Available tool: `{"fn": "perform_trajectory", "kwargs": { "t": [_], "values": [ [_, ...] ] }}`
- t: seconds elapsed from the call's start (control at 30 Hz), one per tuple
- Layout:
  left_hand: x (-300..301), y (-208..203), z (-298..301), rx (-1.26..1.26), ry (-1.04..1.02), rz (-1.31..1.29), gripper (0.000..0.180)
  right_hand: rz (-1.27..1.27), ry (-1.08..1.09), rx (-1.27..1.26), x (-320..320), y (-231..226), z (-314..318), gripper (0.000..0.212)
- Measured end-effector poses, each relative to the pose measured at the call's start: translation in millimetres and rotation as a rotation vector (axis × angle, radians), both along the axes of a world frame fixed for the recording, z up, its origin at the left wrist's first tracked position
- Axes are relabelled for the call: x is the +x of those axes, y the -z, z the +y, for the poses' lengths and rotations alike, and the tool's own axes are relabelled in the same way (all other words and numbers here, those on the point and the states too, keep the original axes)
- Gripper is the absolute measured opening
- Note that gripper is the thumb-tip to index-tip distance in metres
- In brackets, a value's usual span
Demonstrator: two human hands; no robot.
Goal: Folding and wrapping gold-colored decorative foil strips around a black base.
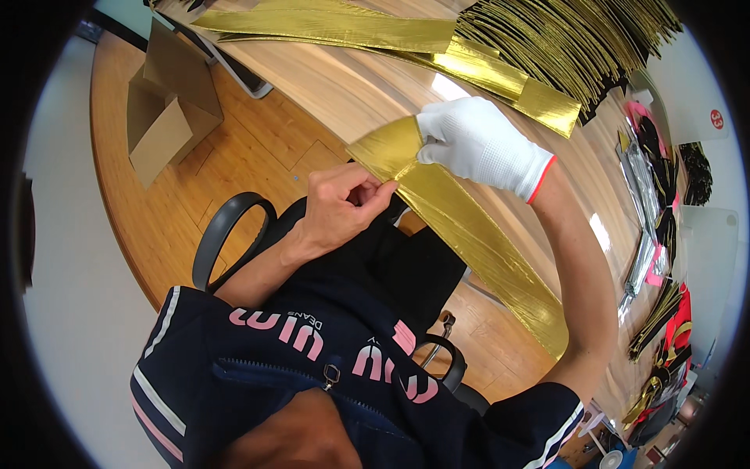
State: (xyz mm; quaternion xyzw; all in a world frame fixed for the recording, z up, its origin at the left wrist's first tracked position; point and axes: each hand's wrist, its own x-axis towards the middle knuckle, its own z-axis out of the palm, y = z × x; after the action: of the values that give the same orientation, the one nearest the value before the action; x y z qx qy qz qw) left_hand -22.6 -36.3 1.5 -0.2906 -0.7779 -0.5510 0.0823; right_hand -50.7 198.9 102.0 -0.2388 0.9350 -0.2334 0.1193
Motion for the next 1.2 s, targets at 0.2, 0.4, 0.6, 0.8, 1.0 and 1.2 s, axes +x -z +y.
{"fn": "perform_trajectory", "kwargs": {
  "t": [0.2,0.4,0.6,0.8,1.0,1.2],
  "values": [
    [-1.2,-1.1,0.4,-0.122,-0.025,0.4,0.015,0.205,-0.13,-0.153,7.7,20.2,13.5,0.014],
    [2.4,-2.0,1.3,-0.124,-0.05,0.448,0.017,0.232,-0.176,-0.261,9.4,23.3,16.7,0.012],
    [-3.1,9.1,0.0,-0.098,0.001,0.597,0.018,0.229,-0.191,-0.281,10.2,23.3,20.3,0.011],
    [1.5,6.4,-8.7,-0.197,0.046,0.607,0.028,0.205,-0.183,-0.261,9.5,25.6,22.6,0.014],
    [2.5,11.4,-14.5,-0.224,0.056,0.633,0.035,0.296,-0.204,-0.241,11.2,28.4,25.0,0.019],
    [6.5,11.8,-13.4,-0.259,0.045,0.646,0.037,0.29,-0.182,-0.281,10.9,34.2,27.8,0.019]
  ]
}}
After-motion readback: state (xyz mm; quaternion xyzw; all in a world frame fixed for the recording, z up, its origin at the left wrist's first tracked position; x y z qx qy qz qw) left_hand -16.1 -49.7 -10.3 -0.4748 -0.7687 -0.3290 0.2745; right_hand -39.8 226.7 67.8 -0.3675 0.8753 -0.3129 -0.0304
